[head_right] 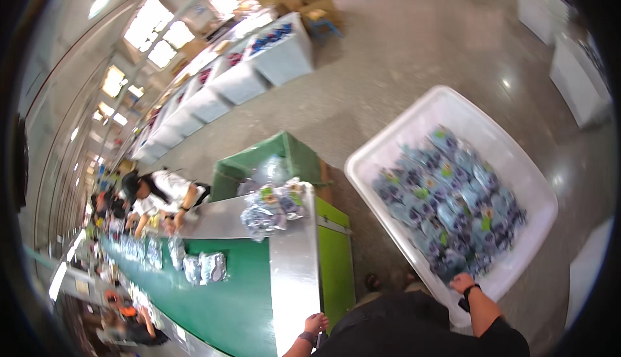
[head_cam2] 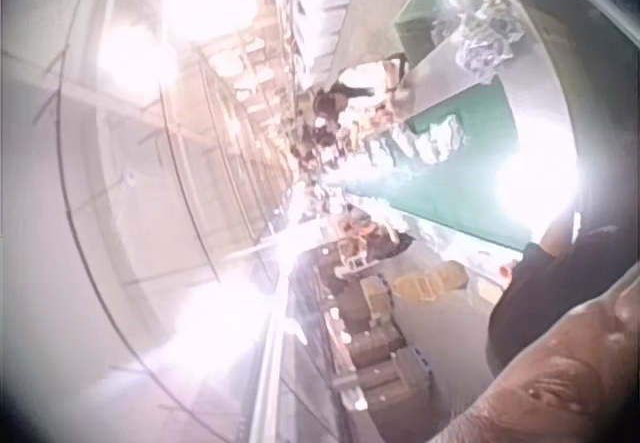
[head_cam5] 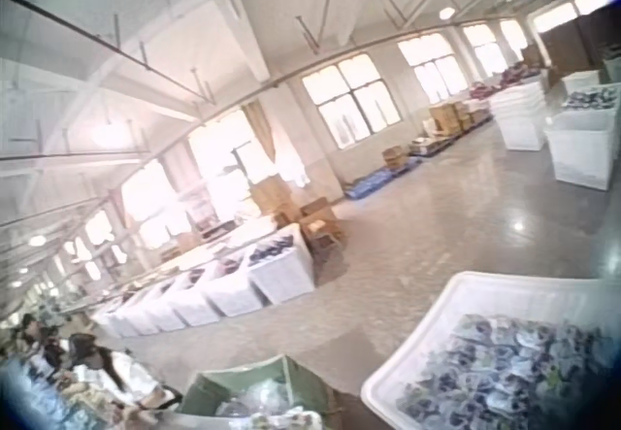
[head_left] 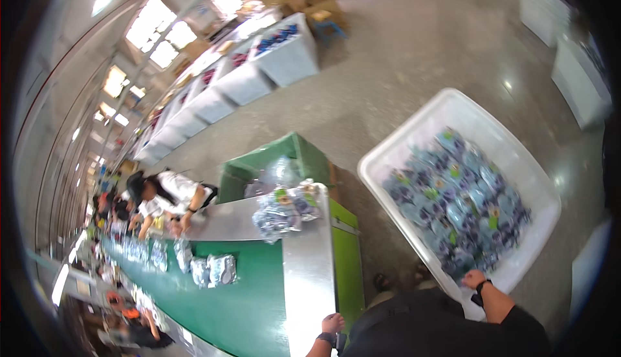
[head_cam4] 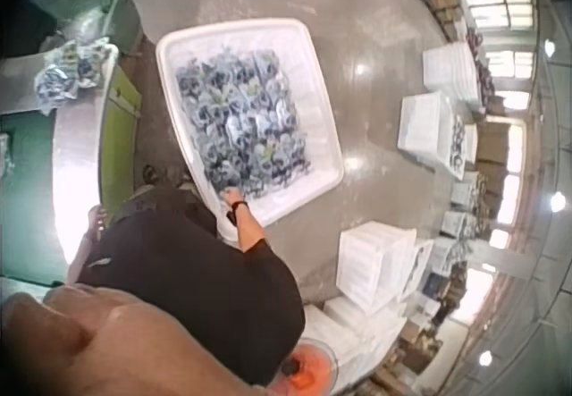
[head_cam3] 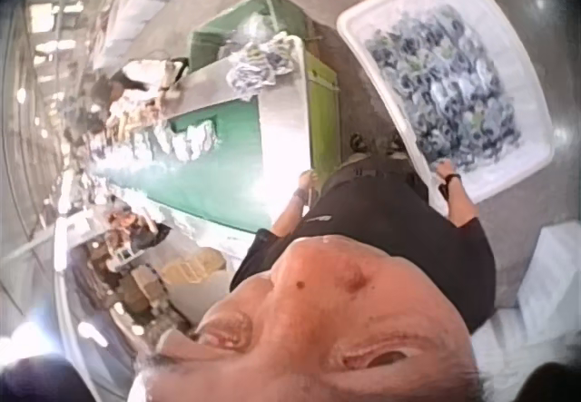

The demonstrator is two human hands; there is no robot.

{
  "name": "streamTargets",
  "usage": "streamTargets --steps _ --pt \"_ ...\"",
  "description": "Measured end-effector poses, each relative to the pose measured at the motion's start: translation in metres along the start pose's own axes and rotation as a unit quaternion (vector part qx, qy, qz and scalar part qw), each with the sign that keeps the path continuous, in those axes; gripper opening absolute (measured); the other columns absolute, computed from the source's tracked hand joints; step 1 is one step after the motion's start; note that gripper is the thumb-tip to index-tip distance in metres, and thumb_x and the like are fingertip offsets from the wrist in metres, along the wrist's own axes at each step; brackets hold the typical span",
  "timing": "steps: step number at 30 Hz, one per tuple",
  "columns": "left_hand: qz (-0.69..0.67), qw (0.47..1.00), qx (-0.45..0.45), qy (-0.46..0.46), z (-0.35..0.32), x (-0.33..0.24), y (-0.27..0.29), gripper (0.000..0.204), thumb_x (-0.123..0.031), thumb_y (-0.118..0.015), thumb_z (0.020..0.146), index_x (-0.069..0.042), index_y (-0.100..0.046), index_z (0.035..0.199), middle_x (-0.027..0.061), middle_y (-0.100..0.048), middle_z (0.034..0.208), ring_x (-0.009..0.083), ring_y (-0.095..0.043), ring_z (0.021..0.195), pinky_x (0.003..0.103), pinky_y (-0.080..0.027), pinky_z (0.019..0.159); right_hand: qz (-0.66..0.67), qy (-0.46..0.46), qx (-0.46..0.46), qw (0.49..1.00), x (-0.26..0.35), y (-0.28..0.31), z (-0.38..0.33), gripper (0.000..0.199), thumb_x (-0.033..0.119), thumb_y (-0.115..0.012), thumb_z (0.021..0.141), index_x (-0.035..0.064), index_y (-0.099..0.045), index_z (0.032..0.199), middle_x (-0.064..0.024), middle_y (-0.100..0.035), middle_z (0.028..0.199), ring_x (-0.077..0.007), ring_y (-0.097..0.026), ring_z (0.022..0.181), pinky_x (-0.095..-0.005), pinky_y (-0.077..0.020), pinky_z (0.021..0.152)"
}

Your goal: The person picks packaged footwear from a conveyor belt and places them into white bins. They handle multiple packages, occasionally moving between bins, and continue the sorting process throughout the clip.

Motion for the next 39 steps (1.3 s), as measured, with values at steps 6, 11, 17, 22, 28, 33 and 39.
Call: streamTargets --steps 6,11,17,22,28,33,39 --pt "-0.071 0.996 -0.029 -0.042 0.018 -0.029 0.018 0.026 -0.004 -0.061 0.095 0.005 -0.055 0.119 0.0048 -0.056 0.075 0.0125 -0.052 0.056 0.028 -0.042 0.048 0.003 0.042 0.043 0.998 0.075 0.013 0.045 0.023 0.023 -0.071 0.079 0.0009 -0.074 0.073 -0.0093 -0.071 0.066 -0.0181 -0.069 0.06 -0.0348 -0.0562 0.062" --pt "-0.056 0.991 -0.079 -0.089 0.052 -0.039 0.073 0.025 -0.012 -0.064 0.095 0.001 -0.06 0.115 0.0067 -0.064 0.083 0.0137 -0.06 0.061 0.029 -0.051 0.052 0.108 0.024 0.123 0.986 0.116 -0.024 0.1 0.028 0.028 -0.066 0.093 0.0042 -0.069 0.107 -0.0113 -0.068 0.077 -0.0211 -0.061 0.06 -0.036 -0.0488 0.056" --pt "-0.158 0.979 -0.125 -0.035 0.063 0.012 0.124 0.01 -0.013 -0.061 0.097 -0.004 -0.066 0.096 0.0057 -0.064 0.073 0.0153 -0.059 0.054 0.029 -0.048 0.047 -0.013 0.08 0.151 0.985 0.212 -0.027 0.091 0.029 0.024 -0.062 0.089 0.0004 -0.072 0.102 -0.0092 -0.071 0.078 -0.0219 -0.065 0.067 -0.0376 -0.0499 0.058" --pt "-0.171 0.973 -0.133 -0.08 0.058 0.02 0.129 0.015 -0.014 -0.057 0.094 -0.004 -0.067 0.09 0.0062 -0.069 0.078 0.0141 -0.063 0.058 0.027 -0.048 0.049 -0.034 0.184 0.162 0.969 0.287 -0.027 0.077 0.036 0.028 -0.063 0.09 -0.0012 -0.072 0.109 -0.0134 -0.074 0.094 -0.0259 -0.069 0.073 -0.0403 -0.0543 0.066" --pt "-0.125 0.974 -0.173 -0.078 0.05 0.013 0.126 0.017 -0.021 -0.062 0.094 -0.006 -0.07 0.096 0.004 -0.072 0.083 0.0131 -0.067 0.065 0.028 -0.053 0.054 -0.12 0.201 0.18 0.955 0.292 -0.043 0.154 0.037 0.029 -0.064 0.09 -0.0007 -0.072 0.109 -0.0151 -0.073 0.1 -0.0272 -0.069 0.08 -0.0411 -0.0549 0.072" --pt "-0.123 0.981 -0.139 -0.064 0.052 0.012 0.13 0.018 -0.022 -0.061 0.094 -0.007 -0.07 0.095 0.0051 -0.073 0.083 0.0138 -0.067 0.064 0.029 -0.054 0.055 -0.176 0.247 0.131 0.944 0.309 -0.042 0.176 0.038 0.032 -0.065 0.09 0.0002 -0.072 0.109 -0.0147 -0.074 0.1 -0.0266 -0.069 0.085 -0.042 -0.0548 0.077" --pt "-0.116 0.98 -0.149 -0.056 0.054 0.008 0.133 0.02 -0.024 -0.061 0.094 -0.006 -0.069 0.094 0.0071 -0.073 0.081 0.0168 -0.069 0.062 0.03 -0.052 0.052 -0.069 0.142 0.231 0.96 0.325 -0.043 0.125 0.041 0.035 -0.065 0.092 0.0025 -0.072 0.115 -0.0151 -0.075 0.095 -0.0306 -0.068 0.086 -0.0425 -0.0531 0.08"
Point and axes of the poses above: each hand's wrist, its own z-axis towards the middle knuckle, its own y-axis out of the back of the hand, x = y × z, the point moved 10 cm from there along z, towards the middle knuckle
